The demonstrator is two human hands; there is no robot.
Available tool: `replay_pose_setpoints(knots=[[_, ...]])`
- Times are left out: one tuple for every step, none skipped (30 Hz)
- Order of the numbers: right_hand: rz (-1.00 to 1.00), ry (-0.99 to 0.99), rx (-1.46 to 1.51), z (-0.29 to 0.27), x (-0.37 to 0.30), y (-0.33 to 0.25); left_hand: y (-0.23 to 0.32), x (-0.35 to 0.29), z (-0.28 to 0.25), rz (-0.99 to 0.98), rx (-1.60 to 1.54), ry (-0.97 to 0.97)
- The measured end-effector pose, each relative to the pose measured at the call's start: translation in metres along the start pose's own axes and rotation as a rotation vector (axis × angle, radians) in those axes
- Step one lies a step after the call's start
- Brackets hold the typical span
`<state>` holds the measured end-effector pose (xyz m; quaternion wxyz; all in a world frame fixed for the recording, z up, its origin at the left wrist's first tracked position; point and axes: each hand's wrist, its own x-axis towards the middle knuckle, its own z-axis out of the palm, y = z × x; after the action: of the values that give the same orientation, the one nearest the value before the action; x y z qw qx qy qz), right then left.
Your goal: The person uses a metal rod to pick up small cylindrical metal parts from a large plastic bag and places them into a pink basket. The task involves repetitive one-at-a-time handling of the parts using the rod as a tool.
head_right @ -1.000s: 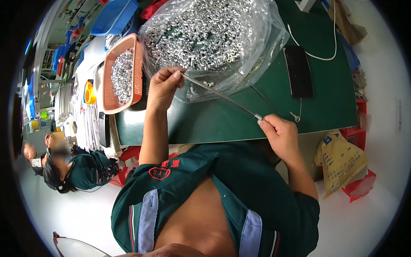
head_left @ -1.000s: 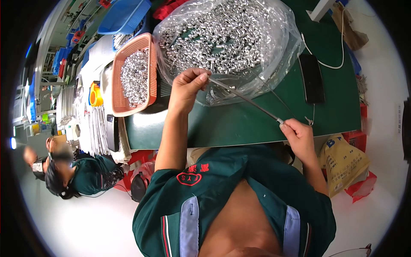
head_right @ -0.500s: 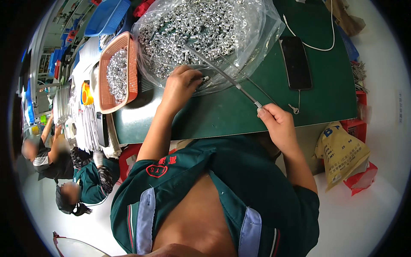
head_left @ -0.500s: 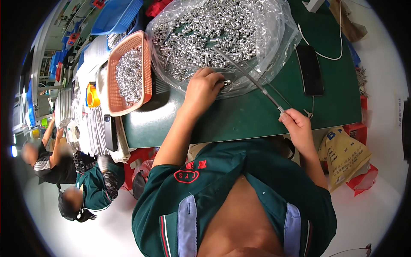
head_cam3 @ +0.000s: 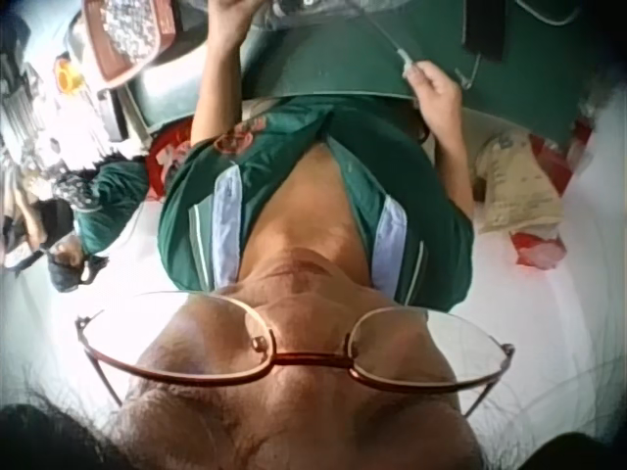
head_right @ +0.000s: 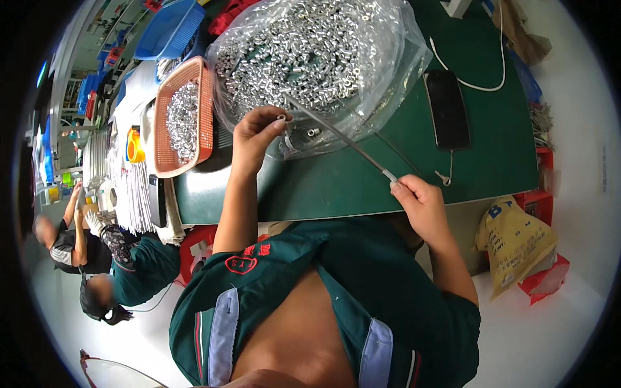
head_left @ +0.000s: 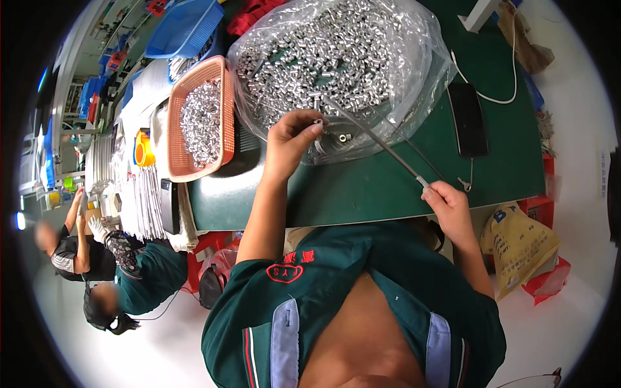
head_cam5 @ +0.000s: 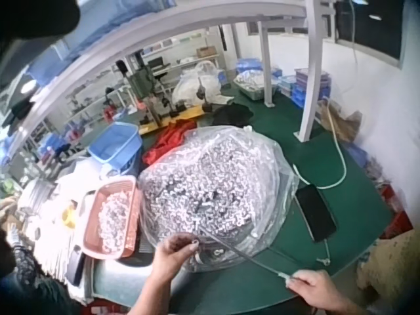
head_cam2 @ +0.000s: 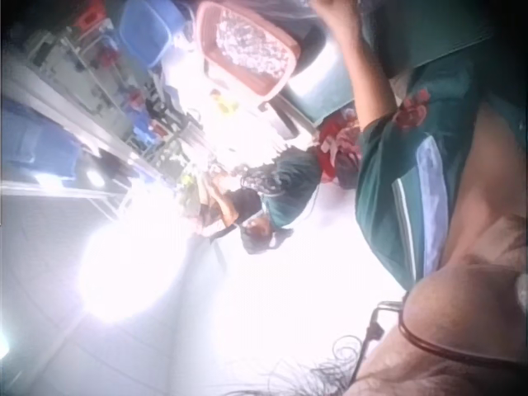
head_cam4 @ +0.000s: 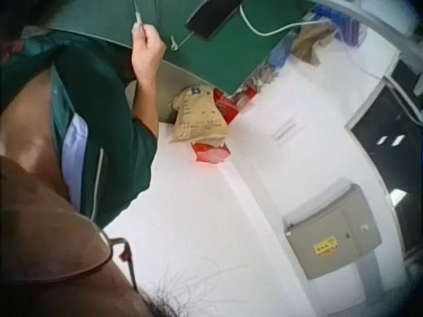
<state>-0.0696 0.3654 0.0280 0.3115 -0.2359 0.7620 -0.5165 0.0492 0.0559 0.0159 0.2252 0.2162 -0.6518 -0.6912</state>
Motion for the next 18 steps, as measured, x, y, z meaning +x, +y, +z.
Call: replay_pose_setpoints(knots=[[-0.002,-0.004,-0.010,-0.001,-0.001,0.001,0.003,0.002,-0.005,-0.042,-0.115,-0.012],[-0.019,-0.005,-0.030,-0.002,-0.001,0.002,0.003,0.004,-0.008,-0.020,-0.191,-0.034],[-0.032,-0.009,-0.047,-0.002,-0.002,0.004,0.002,0.005,-0.011,-0.002,-0.263,-0.053],[-0.045,-0.012,-0.063,-0.002,-0.002,0.005,0.002,0.006,-0.014,0.017,-0.336,-0.074],[-0.056,-0.010,-0.075,-0.002,-0.001,0.004,0.002,0.007,-0.015,0.045,-0.394,-0.100],[-0.066,-0.022,-0.089,-0.002,-0.001,0.003,-0.001,0.006,-0.017,0.048,-0.402,-0.101],[-0.075,-0.033,-0.102,-0.003,-0.002,0.002,-0.004,0.005,-0.020,0.052,-0.410,-0.104],[-0.085,-0.043,-0.115,-0.003,-0.001,0.001,-0.006,0.004,-0.021,0.054,-0.418,-0.107],[-0.085,-0.043,-0.115,-0.003,-0.002,0.001,-0.006,0.004,-0.021,0.051,-0.409,-0.119],[-0.086,-0.043,-0.114,-0.002,-0.002,0.000,-0.006,0.003,-0.021,0.047,-0.401,-0.131],[-0.086,-0.042,-0.113,-0.002,-0.002,0.000,-0.006,0.003,-0.022,0.044,-0.391,-0.144],[-0.129,-0.013,-0.164,-0.003,-0.002,-0.002,-0.004,0.002,-0.023,0.028,-0.324,-0.135],[-0.172,0.017,-0.214,-0.004,-0.002,-0.004,-0.001,0.001,-0.024,0.013,-0.256,-0.127],[-0.215,0.046,-0.264,-0.005,-0.002,-0.007,0.004,0.000,-0.026,-0.002,-0.187,-0.119],[-0.287,0.065,-0.346,-0.008,-0.001,-0.011,0.010,-0.001,-0.026,-0.008,-0.072,-0.115],[-0.357,0.081,-0.429,-0.012,0.000,-0.017,0.016,-0.002,-0.027,-0.001,-0.025,-0.144],[-0.428,0.096,-0.510,-0.014,0.001,-0.020,0.018,-0.002,-0.029,-0.016,-0.038,-0.186],[-0.418,0.089,-0.489,-0.015,0.003,-0.020,0.021,0.000,-0.031,-0.025,-0.047,-0.230]])
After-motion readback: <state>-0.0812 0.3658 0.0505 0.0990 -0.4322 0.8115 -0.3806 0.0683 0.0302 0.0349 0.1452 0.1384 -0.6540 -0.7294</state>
